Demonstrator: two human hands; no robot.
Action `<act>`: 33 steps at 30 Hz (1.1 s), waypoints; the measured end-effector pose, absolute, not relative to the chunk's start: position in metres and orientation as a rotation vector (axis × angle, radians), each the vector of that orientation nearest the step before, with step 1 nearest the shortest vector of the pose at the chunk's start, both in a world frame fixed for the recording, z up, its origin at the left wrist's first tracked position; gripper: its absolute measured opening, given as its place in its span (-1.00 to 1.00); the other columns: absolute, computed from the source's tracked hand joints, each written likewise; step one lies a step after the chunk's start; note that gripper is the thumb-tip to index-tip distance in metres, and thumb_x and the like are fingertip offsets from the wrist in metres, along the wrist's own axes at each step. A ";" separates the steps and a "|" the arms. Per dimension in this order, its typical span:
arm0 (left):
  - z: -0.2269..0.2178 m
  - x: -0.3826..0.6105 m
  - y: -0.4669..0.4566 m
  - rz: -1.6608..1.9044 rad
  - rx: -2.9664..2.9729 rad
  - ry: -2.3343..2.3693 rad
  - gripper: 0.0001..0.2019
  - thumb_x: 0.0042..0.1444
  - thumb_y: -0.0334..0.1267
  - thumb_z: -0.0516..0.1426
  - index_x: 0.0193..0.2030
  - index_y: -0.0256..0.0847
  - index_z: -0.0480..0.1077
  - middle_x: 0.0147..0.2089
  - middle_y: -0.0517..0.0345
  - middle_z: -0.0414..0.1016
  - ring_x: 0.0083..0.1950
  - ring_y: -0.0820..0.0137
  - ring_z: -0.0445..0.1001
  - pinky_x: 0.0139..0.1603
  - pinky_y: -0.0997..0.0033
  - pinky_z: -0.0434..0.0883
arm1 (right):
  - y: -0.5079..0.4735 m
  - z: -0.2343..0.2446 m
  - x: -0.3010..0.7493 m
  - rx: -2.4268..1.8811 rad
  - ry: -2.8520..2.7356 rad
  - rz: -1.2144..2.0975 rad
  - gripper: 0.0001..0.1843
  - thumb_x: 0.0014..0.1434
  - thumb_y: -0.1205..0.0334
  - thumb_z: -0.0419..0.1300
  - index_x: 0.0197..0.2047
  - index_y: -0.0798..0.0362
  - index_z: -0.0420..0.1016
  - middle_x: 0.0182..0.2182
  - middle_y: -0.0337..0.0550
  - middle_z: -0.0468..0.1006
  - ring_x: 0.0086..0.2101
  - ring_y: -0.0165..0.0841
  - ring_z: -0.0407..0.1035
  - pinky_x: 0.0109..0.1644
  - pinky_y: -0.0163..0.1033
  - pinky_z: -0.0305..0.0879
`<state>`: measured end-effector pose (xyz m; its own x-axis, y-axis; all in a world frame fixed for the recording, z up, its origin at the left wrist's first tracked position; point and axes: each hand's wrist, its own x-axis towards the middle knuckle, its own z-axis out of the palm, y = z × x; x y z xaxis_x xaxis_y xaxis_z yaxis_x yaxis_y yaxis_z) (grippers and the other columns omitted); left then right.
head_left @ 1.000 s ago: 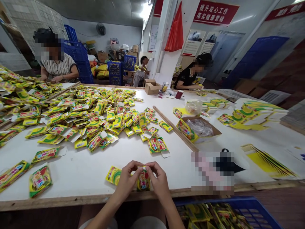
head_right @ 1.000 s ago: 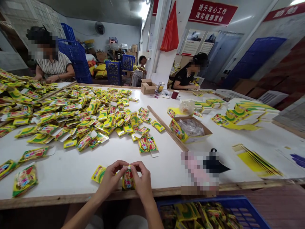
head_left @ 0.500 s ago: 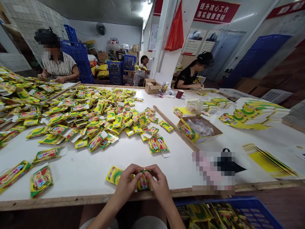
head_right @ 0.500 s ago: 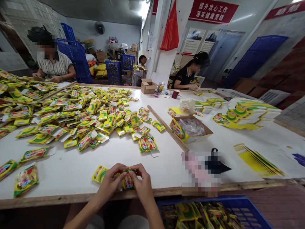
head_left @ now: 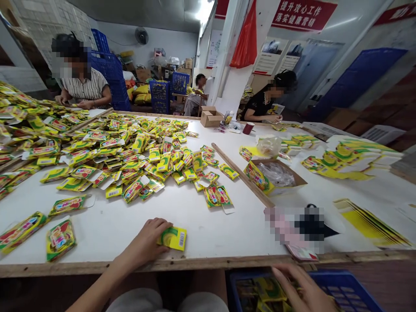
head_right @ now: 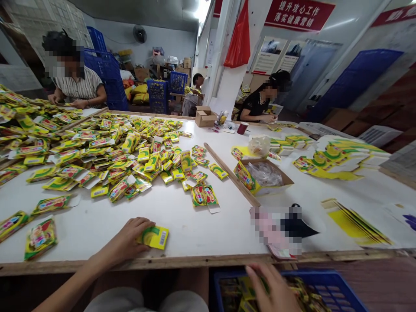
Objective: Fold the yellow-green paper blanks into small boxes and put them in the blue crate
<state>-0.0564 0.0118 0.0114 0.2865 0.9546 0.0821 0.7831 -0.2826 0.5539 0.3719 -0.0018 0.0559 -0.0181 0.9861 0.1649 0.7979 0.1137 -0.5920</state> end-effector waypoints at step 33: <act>0.005 -0.003 0.009 1.459 1.287 1.280 -0.75 0.22 -0.17 0.11 0.01 -0.13 0.34 -0.08 0.05 0.55 -0.08 0.27 0.54 -0.08 0.28 0.48 | 0.050 0.017 0.144 -0.990 -1.562 1.127 -0.84 0.23 0.22 0.14 -0.13 0.03 0.47 -0.28 -0.17 0.56 -0.27 -0.32 0.47 -0.15 -0.27 0.40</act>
<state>-0.0027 0.0087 0.0053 -0.1721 0.9675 0.1851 0.0575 -0.1778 0.9824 0.1444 0.0503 0.0174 -0.2343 0.9455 0.2263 0.0835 0.2514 -0.9643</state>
